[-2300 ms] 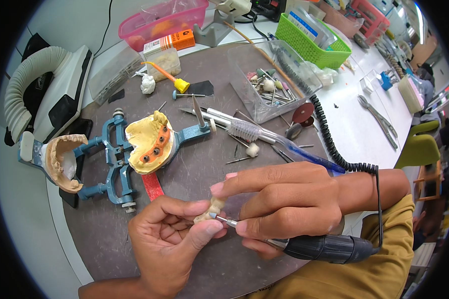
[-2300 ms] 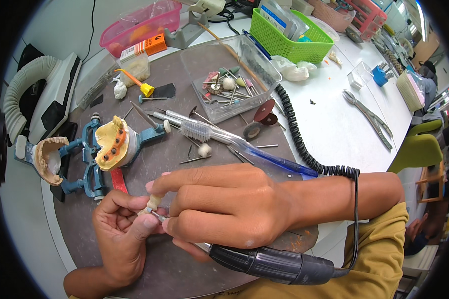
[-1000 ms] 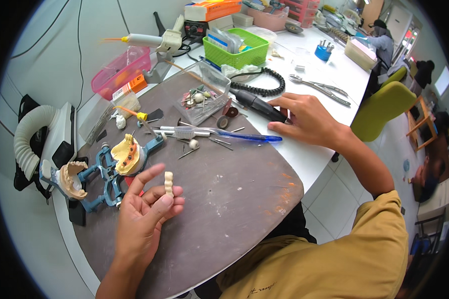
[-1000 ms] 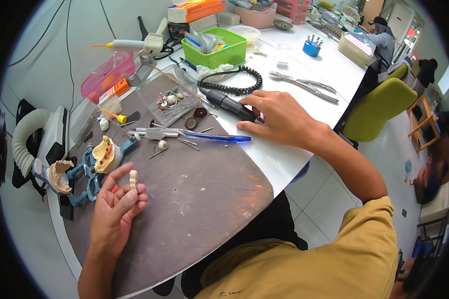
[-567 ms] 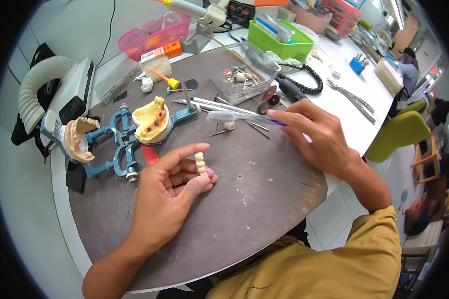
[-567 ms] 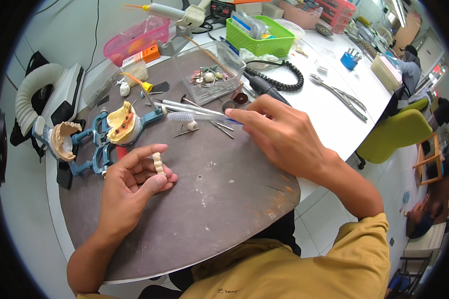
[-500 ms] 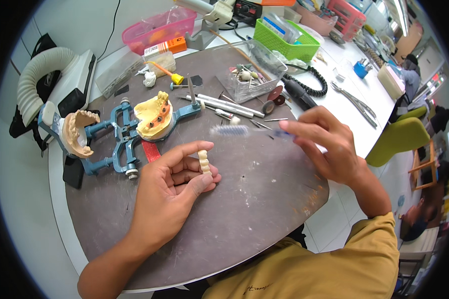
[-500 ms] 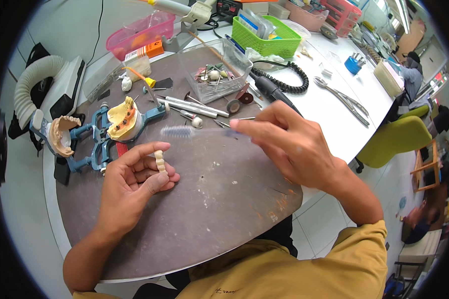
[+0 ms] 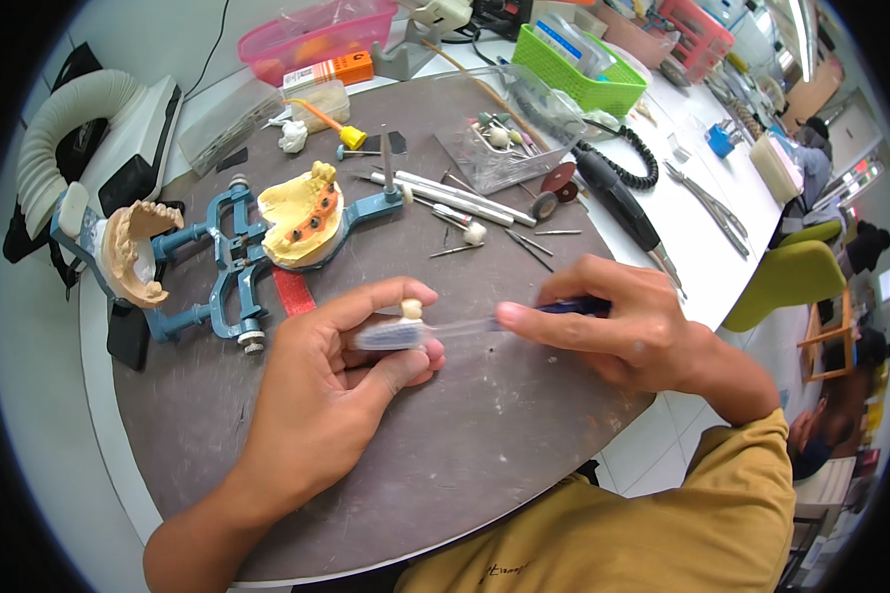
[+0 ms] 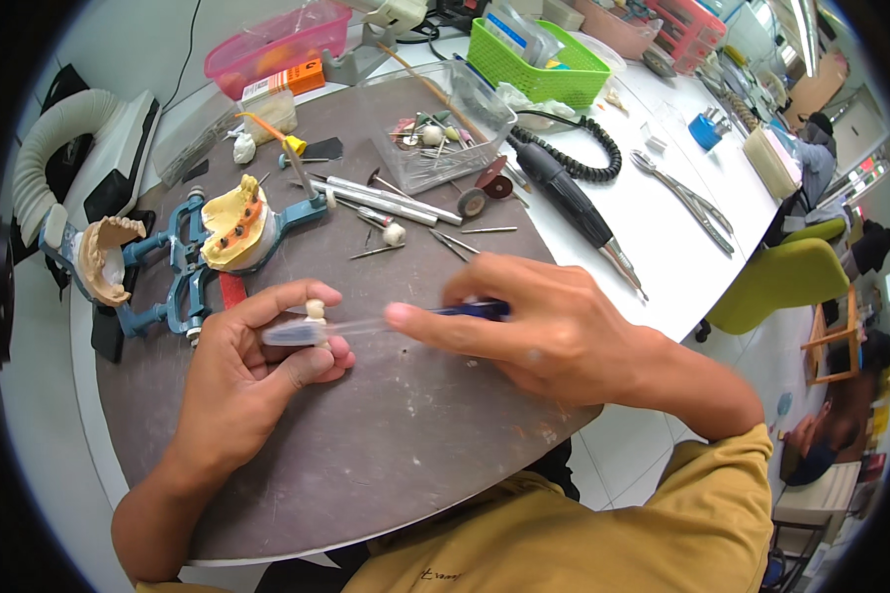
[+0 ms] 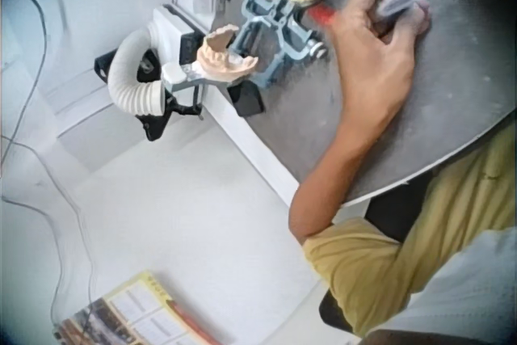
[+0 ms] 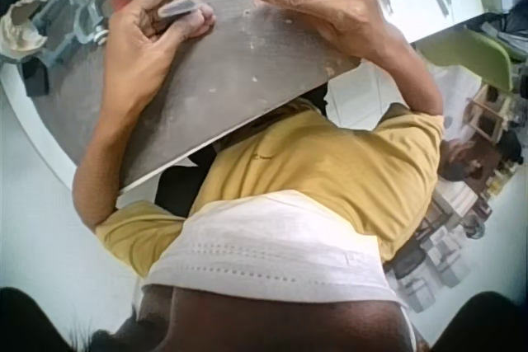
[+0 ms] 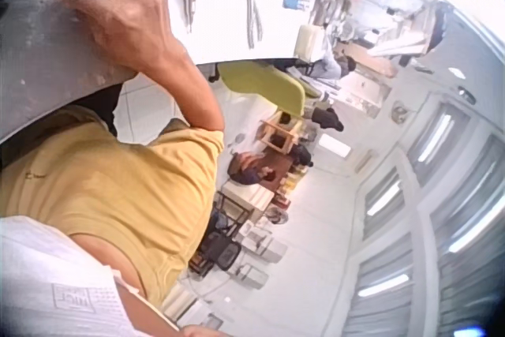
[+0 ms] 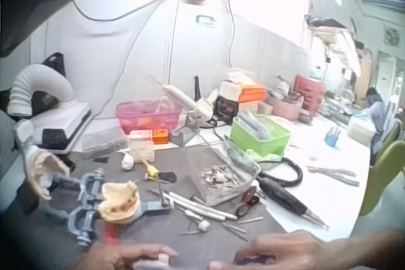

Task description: The person cleans a dental bridge with a brush and grinds its inner and outer surfaces using a rotary tool.

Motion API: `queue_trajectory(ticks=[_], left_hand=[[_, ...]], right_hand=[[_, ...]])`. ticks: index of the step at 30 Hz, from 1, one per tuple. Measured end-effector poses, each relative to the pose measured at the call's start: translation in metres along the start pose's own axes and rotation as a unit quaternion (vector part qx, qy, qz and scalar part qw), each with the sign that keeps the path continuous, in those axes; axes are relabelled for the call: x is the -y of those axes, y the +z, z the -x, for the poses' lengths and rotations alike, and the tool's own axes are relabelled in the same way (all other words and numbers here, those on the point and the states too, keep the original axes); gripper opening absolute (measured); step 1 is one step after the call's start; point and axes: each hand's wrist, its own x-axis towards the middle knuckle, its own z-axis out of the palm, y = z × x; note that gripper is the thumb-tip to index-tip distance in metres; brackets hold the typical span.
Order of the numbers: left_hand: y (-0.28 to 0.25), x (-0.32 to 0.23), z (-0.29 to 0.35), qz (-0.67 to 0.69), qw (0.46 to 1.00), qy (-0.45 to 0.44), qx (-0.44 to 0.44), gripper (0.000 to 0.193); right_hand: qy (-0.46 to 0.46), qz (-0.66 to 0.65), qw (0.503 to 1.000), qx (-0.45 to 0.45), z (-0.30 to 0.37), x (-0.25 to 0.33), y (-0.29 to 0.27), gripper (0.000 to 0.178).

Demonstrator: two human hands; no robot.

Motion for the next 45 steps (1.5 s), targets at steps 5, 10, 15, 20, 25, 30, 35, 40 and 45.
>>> queue_trajectory(ticks=[5,10,15,20,25,30,35,40,45], left_hand=[[-0.005,0.002,-0.003,0.026,0.999,-0.006,0.026,0.039],[-0.001,-0.001,-0.002,0.012,1.000,-0.009,0.013,0.038],[-0.002,-0.005,-0.001,0.007,1.000,-0.004,0.015,0.037],[-0.002,-0.001,-0.003,0.040,0.999,-0.016,0.025,0.039],[-0.004,0.001,-0.002,0.021,0.999,-0.014,0.020,0.040],[-0.003,0.000,-0.004,-0.002,1.000,0.007,0.024,0.038],[-0.005,0.000,-0.004,0.027,0.999,-0.018,0.027,0.037],[-0.007,0.000,-0.003,0.020,0.999,-0.017,0.035,0.040],[-0.002,-0.002,-0.003,-0.026,0.999,0.015,0.037,0.040]], right_hand=[[0.046,0.015,0.999,0.002,0.032,-0.001,-0.023,0.054],[0.038,0.005,0.999,0.004,0.013,0.001,-0.007,0.056],[0.016,-0.011,1.000,-0.005,-0.008,0.005,0.004,0.059],[0.060,0.024,0.998,0.025,0.029,-0.002,-0.023,0.058],[0.059,0.004,0.998,0.003,0.025,0.002,-0.016,0.058],[0.014,-0.012,1.000,-0.012,-0.004,0.009,0.001,0.055],[0.037,0.009,0.999,0.024,0.022,0.000,-0.013,0.056],[0.061,0.014,0.998,0.025,0.039,-0.001,-0.024,0.061],[-0.003,-0.032,0.999,0.014,0.002,0.006,0.005,0.066]])
